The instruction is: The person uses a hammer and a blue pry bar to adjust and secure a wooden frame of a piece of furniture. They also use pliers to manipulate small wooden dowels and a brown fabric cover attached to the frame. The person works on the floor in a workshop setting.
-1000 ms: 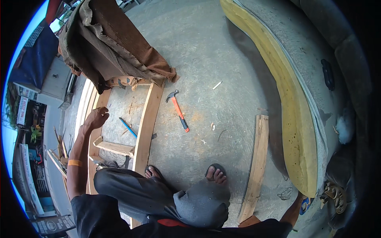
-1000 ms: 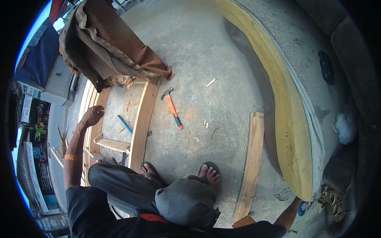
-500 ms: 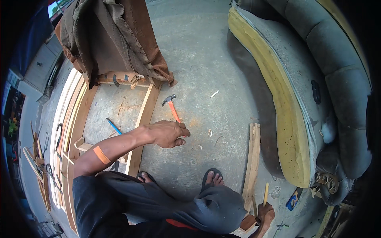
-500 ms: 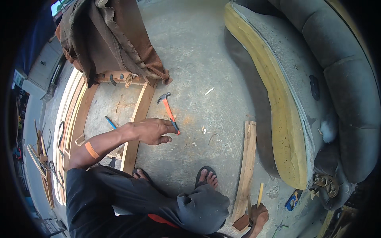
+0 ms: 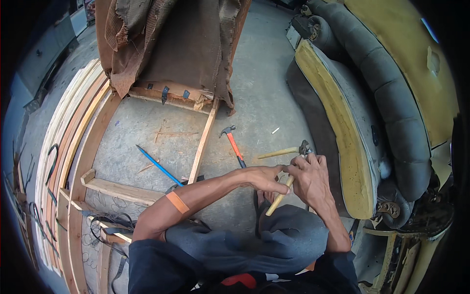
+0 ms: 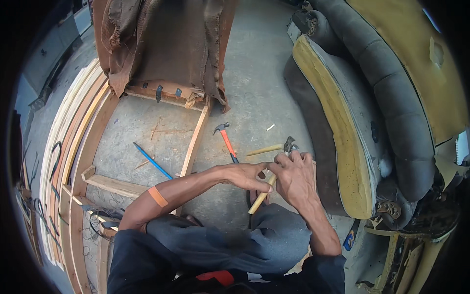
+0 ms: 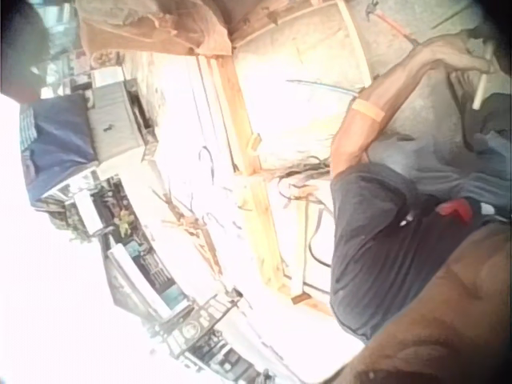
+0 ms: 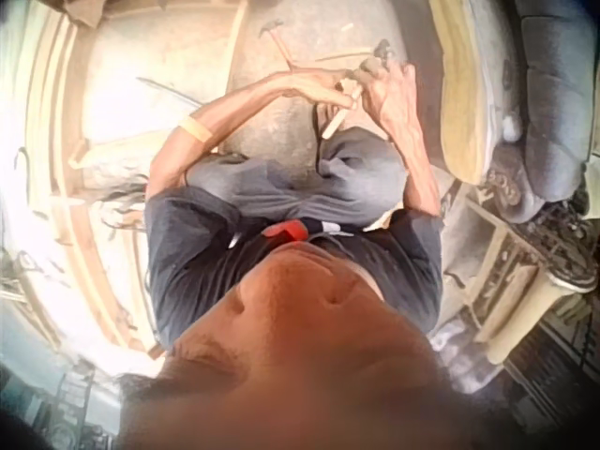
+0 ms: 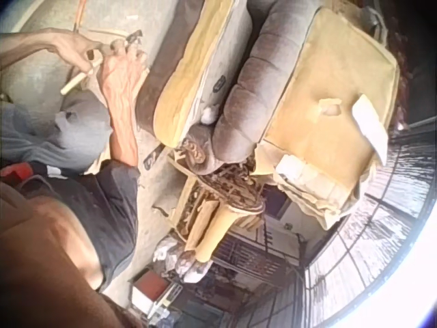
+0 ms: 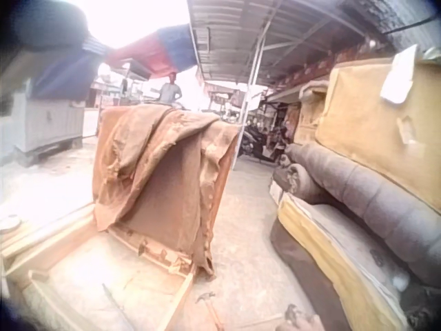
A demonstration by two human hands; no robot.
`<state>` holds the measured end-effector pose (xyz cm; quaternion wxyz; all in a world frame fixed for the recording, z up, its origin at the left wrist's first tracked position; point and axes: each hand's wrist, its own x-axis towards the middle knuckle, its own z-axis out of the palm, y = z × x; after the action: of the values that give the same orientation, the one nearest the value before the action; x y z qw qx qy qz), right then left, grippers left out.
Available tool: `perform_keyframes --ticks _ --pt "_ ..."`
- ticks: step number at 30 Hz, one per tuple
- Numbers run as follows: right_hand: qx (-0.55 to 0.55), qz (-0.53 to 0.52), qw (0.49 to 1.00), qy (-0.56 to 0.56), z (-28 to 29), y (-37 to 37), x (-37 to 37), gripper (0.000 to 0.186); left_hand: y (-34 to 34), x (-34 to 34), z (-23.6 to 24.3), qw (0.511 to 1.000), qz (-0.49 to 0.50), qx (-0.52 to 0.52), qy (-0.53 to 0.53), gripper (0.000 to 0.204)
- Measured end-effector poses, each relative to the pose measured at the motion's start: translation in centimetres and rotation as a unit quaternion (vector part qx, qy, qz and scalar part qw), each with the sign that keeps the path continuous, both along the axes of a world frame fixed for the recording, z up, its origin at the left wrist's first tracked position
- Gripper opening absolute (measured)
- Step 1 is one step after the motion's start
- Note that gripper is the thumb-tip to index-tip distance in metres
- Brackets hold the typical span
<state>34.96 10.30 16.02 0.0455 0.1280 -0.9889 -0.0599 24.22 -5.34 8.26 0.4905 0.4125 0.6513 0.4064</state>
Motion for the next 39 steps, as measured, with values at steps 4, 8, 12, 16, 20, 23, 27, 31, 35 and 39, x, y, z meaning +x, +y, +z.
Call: perform_keyframes --ticks 4,8,12,16,20,23,27,31,35,39 --pt "-0.256 0.029 0.963 0.079 -2.7 -3.1 -4.0 0.043 -2.2 0.8 0.4 0.967 0.242 0.025 0.069 0.035" --pt "-0.659 -0.096 0.746 0.011 -10.7 -1.8 -7.9 0.059 -3.8 -2.0 -0.8 0.900 0.433 -0.041 0.032 0.036" --pt "-0.877 -0.124 0.401 -0.233 -19.4 -2.7 -11.0 0.064 -4.3 -4.7 -1.5 0.901 0.404 -0.006 -0.159 0.044" --pt "-0.909 -0.070 0.239 -0.333 -23.7 -6.1 -14.3 0.053 -5.0 -7.6 -6.0 0.894 0.416 -0.135 0.099 0.043" --pt "-0.900 -0.188 0.136 -0.368 -23.4 -6.3 -15.8 0.026 -5.1 -6.7 -7.2 0.802 0.456 -0.046 0.383 0.030" --pt "-0.806 -0.281 0.322 -0.409 -26.1 -3.9 -19.6 0.025 -7.0 -6.4 -7.3 0.799 0.449 -0.071 0.394 0.032" --pt "-0.721 -0.252 0.571 -0.302 -28.3 -6.0 -23.5 0.049 -12.5 -5.1 -13.5 0.773 0.442 -0.219 0.399 0.042" --pt "-0.592 -0.198 0.764 -0.164 -31.0 -7.9 -25.8 0.076 -14.0 -1.7 -19.5 0.798 0.436 -0.239 0.341 0.047" --pt "-0.543 -0.256 0.785 -0.155 -29.7 -10.7 -26.2 0.079 -13.7 -0.1 -21.1 0.814 0.425 -0.315 0.240 0.041" --pt "-0.526 -0.271 0.793 -0.146 -29.0 -12.1 -26.0 0.078 -14.0 0.0 -21.1 0.817 0.429 -0.295 0.248 0.037"
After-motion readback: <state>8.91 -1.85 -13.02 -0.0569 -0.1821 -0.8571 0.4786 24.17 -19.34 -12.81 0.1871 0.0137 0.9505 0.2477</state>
